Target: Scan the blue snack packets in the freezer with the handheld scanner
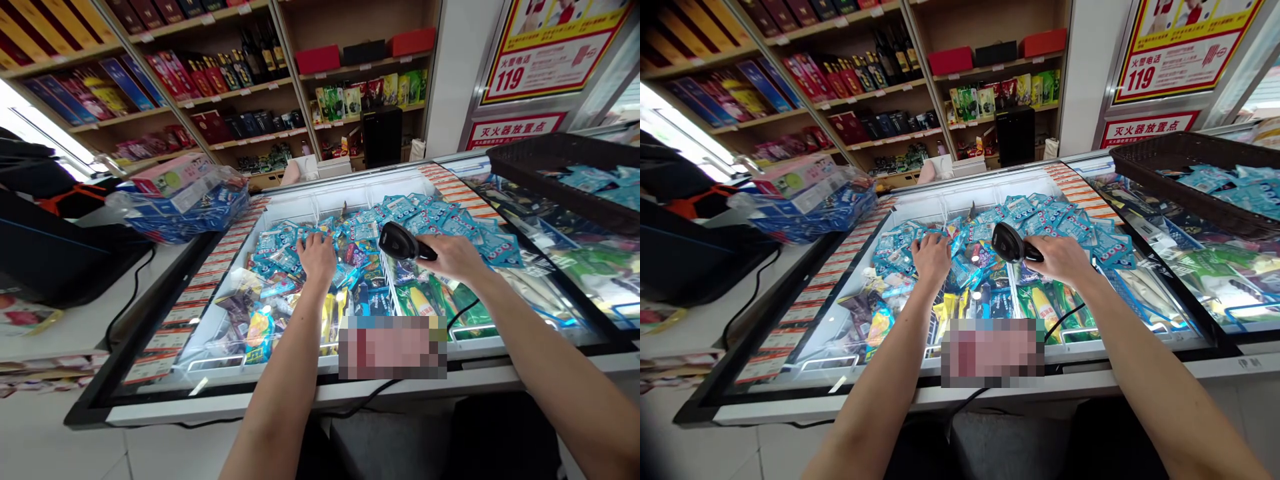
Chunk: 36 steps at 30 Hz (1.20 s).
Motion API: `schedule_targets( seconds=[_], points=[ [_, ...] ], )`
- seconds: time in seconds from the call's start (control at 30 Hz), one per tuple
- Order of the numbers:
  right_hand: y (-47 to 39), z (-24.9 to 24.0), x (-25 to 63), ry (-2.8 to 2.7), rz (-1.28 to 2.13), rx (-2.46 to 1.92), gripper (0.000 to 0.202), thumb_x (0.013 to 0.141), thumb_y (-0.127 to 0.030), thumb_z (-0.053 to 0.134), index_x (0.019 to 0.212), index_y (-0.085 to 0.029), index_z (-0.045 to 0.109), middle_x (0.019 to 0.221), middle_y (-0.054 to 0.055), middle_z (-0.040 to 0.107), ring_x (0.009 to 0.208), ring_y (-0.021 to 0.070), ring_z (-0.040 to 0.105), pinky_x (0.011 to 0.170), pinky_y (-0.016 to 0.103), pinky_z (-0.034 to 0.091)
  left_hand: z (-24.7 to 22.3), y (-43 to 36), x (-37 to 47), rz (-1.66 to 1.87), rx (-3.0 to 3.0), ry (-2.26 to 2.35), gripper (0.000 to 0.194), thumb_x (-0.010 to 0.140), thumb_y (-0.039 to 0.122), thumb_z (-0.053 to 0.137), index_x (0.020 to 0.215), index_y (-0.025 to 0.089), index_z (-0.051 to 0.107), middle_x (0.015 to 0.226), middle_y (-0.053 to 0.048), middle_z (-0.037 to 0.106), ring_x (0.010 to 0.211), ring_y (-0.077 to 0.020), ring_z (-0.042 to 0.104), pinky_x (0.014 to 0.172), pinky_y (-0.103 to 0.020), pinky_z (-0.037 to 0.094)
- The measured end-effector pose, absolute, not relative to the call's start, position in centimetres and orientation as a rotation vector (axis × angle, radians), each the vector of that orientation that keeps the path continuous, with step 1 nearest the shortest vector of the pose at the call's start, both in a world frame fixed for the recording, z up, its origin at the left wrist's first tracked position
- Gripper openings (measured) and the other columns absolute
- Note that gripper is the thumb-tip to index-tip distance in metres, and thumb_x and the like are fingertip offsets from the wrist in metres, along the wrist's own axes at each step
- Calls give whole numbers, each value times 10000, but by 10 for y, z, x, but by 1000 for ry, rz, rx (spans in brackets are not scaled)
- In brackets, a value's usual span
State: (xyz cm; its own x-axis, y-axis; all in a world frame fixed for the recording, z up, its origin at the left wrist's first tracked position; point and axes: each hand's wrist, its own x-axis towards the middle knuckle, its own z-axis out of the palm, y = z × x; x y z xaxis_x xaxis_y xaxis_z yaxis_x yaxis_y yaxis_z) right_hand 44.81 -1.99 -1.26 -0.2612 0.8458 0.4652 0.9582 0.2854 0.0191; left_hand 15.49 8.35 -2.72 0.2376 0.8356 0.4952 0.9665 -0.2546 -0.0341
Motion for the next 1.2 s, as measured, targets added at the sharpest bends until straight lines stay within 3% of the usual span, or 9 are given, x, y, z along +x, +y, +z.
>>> schedule_targets(
  seconds=[0.23,0.5,0.7,0.87,1.03,1.2],
  points=[
    [-20,-13,449,-2176,-455,-1614,399,803,-456,518,1124,-227,579,835,39,693,709,208,637,556,285,380,-26,82,153,-617,-2130,-1731,331,854,231,371,1008,215,663,1176,-123,576,1203,-290,414,1090,-543,134],
    [-20,-13,448,-2178,-470,-1612,393,800,-448,526,1121,-227,582,847,38,695,718,207,638,558,285,380,-24,82,157,-696,-2107,-1653,350,864,172,353,1043,211,652,1233,-99,562,1277,-277,376,1119,-560,39],
    [-20,-14,448,-2183,-481,-1620,401,798,-457,530,1125,-231,579,855,38,696,729,212,641,564,285,378,-26,88,163,-601,-2503,-1348,459,848,90,333,1232,248,528,1336,-51,504,1315,-214,352,1124,-515,101],
    [-20,-14,448,-2188,-488,-1623,402,797,-458,532,1127,-232,574,851,36,696,735,216,643,564,284,377,-27,90,166,-528,-2656,-1194,436,823,70,359,1161,243,573,1196,-41,611,1220,-203,465,1110,-486,160],
    [-19,-14,449,-2195,-492,-1628,418,791,-465,535,1131,-226,575,836,41,696,712,216,640,554,283,370,-22,79,175,-643,-2652,-1257,300,898,256,340,994,230,623,1057,-52,637,1067,-197,545,1008,-405,328],
    [-20,-13,448,-2190,-481,-1617,420,784,-454,543,1129,-217,582,838,52,698,706,211,634,551,276,365,-31,81,181,-684,-2630,-1360,534,892,512,317,1304,185,408,1307,-107,500,1243,-233,420,1003,-387,341]
  ],
)
